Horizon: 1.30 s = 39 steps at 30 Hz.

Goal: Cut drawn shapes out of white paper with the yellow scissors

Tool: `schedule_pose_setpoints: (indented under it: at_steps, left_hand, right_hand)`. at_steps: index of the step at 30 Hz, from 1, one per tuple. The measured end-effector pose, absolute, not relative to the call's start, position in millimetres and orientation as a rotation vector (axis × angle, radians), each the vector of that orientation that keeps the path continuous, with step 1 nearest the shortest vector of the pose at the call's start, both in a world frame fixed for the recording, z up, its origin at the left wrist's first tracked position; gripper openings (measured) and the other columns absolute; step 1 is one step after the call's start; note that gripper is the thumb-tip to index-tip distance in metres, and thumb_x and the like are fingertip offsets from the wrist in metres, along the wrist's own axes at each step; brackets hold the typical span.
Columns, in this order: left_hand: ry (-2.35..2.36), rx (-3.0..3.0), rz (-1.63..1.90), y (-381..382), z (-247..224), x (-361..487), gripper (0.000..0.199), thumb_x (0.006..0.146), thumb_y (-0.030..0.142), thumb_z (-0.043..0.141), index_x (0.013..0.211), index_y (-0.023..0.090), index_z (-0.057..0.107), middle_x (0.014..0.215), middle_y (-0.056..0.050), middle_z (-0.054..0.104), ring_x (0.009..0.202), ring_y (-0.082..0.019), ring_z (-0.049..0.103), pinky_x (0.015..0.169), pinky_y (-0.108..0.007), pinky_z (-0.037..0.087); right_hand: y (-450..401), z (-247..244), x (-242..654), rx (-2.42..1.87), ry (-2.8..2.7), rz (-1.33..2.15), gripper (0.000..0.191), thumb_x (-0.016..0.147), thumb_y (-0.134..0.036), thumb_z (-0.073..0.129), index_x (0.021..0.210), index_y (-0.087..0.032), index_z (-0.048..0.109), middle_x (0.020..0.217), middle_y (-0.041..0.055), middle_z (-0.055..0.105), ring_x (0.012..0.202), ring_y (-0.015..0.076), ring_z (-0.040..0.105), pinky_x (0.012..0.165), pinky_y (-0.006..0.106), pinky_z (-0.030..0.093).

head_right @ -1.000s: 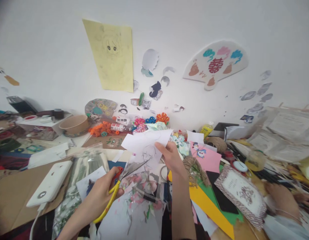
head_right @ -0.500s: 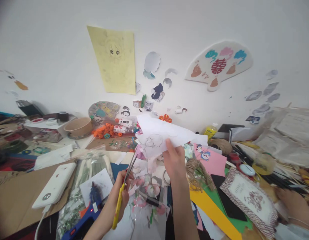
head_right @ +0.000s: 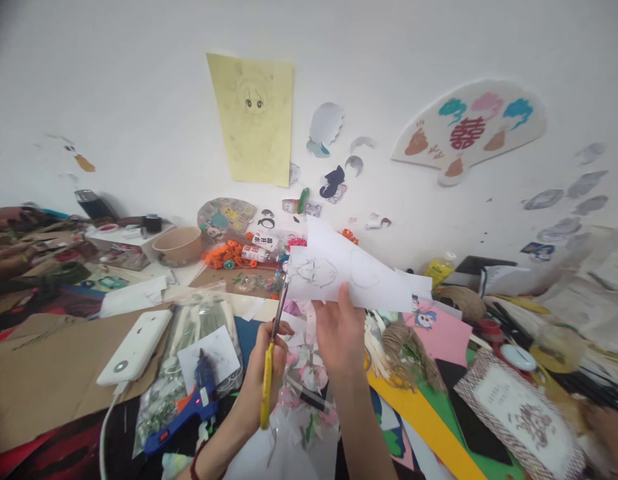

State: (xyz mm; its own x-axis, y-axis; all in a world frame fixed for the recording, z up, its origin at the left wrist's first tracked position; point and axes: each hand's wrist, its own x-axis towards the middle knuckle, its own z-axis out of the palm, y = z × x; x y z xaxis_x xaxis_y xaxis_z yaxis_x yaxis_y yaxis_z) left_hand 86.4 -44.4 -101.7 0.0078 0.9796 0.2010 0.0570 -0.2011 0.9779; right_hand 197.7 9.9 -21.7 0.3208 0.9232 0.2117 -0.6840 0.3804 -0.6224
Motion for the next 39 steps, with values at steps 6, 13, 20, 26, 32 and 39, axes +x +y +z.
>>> schedule_pose_setpoints:
  at_steps: [6,13,20,26,32,39]
  left_hand:
    - [1.163,1.433,1.31,-47,-91,87,0.04,0.096,0.06,0.036,0.104,0.021,0.042,0.074,0.004,0.043,0.065,-0.013,0.04,0.062,-0.028,0.033]
    - [1.184,1.439,1.385,-39,-79,88,0.041,0.096,0.061,0.035,0.1,0.021,0.043,0.088,-0.002,0.052,0.077,-0.016,0.047,0.071,-0.03,0.037]
    - [1.192,1.45,1.385,-38,-76,84,0.039,0.096,0.059,0.036,0.1,0.021,0.044,0.091,-0.002,0.052,0.077,-0.016,0.045,0.07,-0.03,0.038]
    - [1.205,1.467,1.363,-37,-73,81,0.038,0.096,0.058,0.037,0.099,0.021,0.043,0.09,-0.001,0.05,0.073,-0.014,0.041,0.068,-0.029,0.036]
    - [1.192,1.486,1.363,-34,-71,82,0.04,0.095,0.059,0.039,0.103,0.02,0.045,0.089,-0.001,0.05,0.077,-0.016,0.045,0.071,-0.03,0.038]
    - [1.182,1.468,1.362,-35,-74,82,0.038,0.096,0.058,0.038,0.101,0.021,0.045,0.088,0.0,0.048,0.074,-0.015,0.042,0.068,-0.028,0.038]
  right_hand:
    - [6,-24,191,-0.465,-0.579,1.117,0.051,0.087,-0.037,0.067,0.136,-0.035,0.053,0.136,0.0031,0.064,0.12,0.0196,0.064,0.102,0.043,0.052]
    - [3,-27,183,-0.486,-0.546,1.133,0.048,0.086,-0.035,0.068,0.133,-0.035,0.056,0.138,0.0019,0.062,0.12,0.0192,0.063,0.102,0.042,0.053]
    - [4,-27,185,-0.485,-0.567,1.11,0.052,0.086,-0.034,0.068,0.136,-0.038,0.052,0.142,0.0011,0.059,0.122,0.0193,0.062,0.1,0.042,0.055]
    - [5,-27,186,-0.481,-0.54,1.119,0.049,0.086,-0.031,0.068,0.133,-0.036,0.056,0.139,0.0008,0.062,0.117,0.0179,0.065,0.092,0.036,0.058]
    - [6,-28,186,-0.497,-0.579,1.07,0.047,0.088,-0.032,0.066,0.133,-0.036,0.055,0.137,0.0019,0.063,0.117,0.0183,0.065,0.094,0.038,0.057]
    - [6,-31,185,-0.525,-0.608,1.054,0.045,0.087,-0.035,0.066,0.131,-0.038,0.056,0.134,0.0003,0.065,0.118,0.0182,0.064,0.099,0.041,0.055]
